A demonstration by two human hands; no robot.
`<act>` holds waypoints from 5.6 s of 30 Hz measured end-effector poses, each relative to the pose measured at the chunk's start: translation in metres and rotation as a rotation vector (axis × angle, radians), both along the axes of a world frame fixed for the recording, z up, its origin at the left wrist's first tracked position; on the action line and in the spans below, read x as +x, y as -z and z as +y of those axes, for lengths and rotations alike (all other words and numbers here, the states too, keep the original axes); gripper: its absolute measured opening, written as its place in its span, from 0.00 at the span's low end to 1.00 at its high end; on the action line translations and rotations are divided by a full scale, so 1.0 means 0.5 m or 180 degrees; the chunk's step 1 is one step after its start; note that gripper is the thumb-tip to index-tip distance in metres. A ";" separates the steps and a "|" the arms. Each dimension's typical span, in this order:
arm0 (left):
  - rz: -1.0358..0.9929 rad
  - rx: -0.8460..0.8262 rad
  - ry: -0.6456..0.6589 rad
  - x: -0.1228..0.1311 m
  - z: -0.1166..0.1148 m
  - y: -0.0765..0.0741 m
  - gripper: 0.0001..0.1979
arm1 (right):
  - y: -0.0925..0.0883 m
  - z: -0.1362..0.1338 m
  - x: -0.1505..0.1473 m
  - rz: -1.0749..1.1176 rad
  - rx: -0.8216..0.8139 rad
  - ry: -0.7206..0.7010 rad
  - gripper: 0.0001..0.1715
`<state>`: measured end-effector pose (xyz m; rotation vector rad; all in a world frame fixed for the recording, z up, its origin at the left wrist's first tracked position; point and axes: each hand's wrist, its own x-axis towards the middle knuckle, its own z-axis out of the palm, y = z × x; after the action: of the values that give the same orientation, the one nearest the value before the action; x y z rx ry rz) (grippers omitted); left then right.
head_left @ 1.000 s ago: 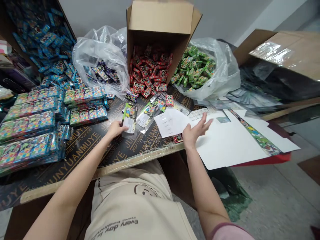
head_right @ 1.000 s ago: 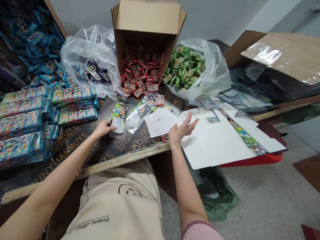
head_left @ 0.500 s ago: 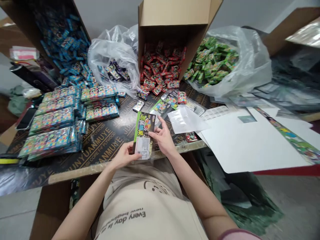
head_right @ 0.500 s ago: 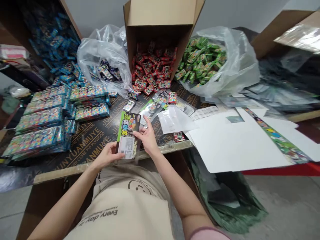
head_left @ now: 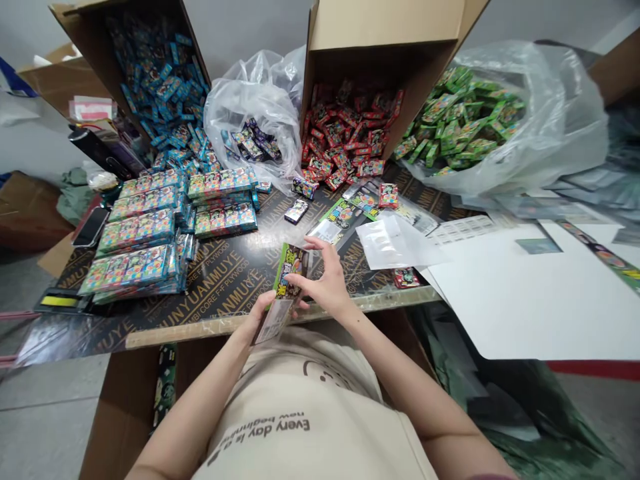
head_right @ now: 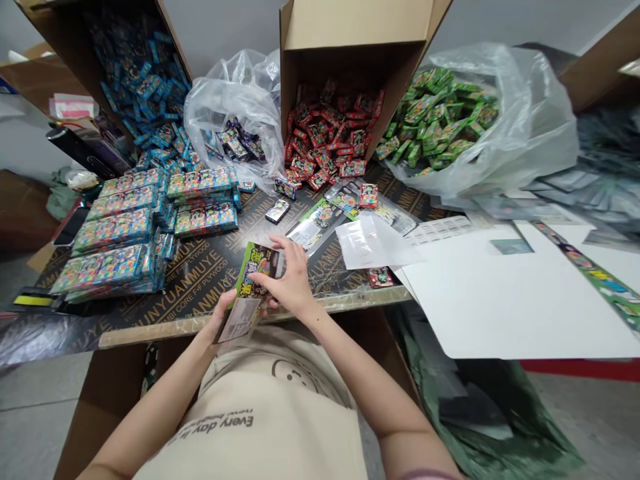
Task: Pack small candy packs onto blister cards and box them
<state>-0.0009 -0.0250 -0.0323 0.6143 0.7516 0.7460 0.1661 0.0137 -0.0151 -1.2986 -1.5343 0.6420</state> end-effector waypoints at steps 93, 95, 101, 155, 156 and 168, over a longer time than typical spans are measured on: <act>0.2867 0.3051 -0.1074 -0.039 0.085 -0.166 0.05 | -0.087 0.010 0.019 0.0835 -0.0180 -0.0908 0.10; 0.2950 0.3518 -0.1044 -0.038 0.080 -0.162 0.03 | -0.087 0.013 0.024 0.0660 -0.0034 -0.0968 0.10; 0.3000 0.4742 -0.0971 -0.044 0.066 -0.146 0.07 | -0.048 0.010 0.037 0.0423 0.0898 -0.1160 0.06; 0.4932 0.3736 0.0683 -0.068 0.178 0.103 0.30 | 0.126 0.603 -0.157 -0.2191 -0.0687 -0.0382 0.35; 0.4939 0.3731 0.0690 -0.068 0.180 0.103 0.31 | 0.127 0.603 -0.158 -0.2195 -0.0650 -0.0373 0.32; 0.4552 0.3090 -0.0322 -0.077 0.174 0.096 0.32 | 0.060 0.386 0.035 -0.0953 -0.1122 -0.0561 0.19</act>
<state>-0.0393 0.0621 -0.0804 2.1053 1.7241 0.6609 0.1834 0.2069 -0.0453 -1.5893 -1.8527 0.8920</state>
